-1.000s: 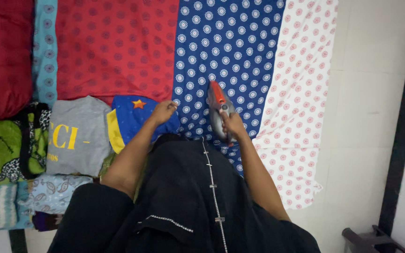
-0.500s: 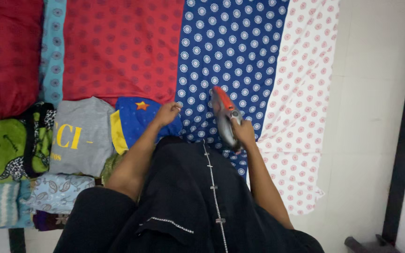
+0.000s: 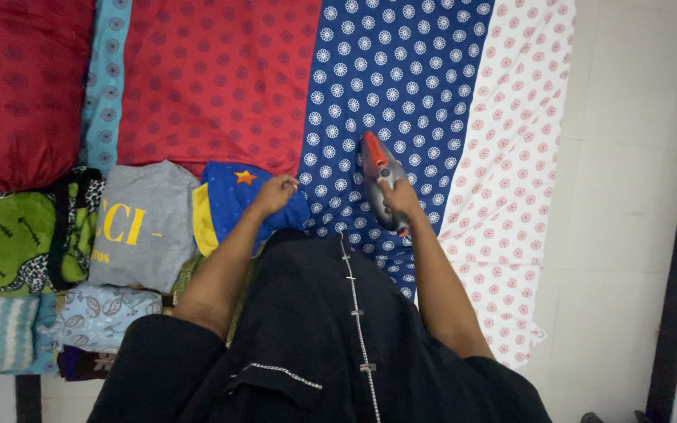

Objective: The person uses a handheld vacuum cleaner to clean the surface of a bed, moving the nozzle across different colored sections of the bedsheet and smoothing the fabric with their other hand.

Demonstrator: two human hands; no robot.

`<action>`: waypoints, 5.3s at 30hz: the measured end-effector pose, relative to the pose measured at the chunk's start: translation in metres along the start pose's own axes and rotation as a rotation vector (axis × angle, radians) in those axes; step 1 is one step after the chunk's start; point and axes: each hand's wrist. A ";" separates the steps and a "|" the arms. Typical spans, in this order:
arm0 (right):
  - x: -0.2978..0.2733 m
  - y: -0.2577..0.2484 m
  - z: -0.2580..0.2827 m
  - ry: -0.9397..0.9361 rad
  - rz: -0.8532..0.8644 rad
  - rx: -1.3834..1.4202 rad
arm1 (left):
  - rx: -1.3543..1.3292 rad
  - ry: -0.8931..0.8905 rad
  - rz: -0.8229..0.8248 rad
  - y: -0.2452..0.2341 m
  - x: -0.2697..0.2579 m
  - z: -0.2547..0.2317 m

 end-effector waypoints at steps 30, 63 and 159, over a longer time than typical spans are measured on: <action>0.012 -0.020 -0.033 -0.145 -0.120 -0.180 | 0.002 0.012 0.006 0.007 0.003 -0.012; -0.055 -0.028 -0.010 0.004 -0.053 -0.247 | 0.032 0.096 -0.036 -0.005 0.008 -0.019; 0.059 -0.019 -0.034 0.010 -0.005 0.030 | 0.134 0.291 0.076 0.008 0.071 -0.083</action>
Point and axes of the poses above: each hand's wrist, its own x-axis towards the middle knuckle, its own y-axis out of the palm, z = x × y, and after that the axes turned 14 degrees about x, right-handed
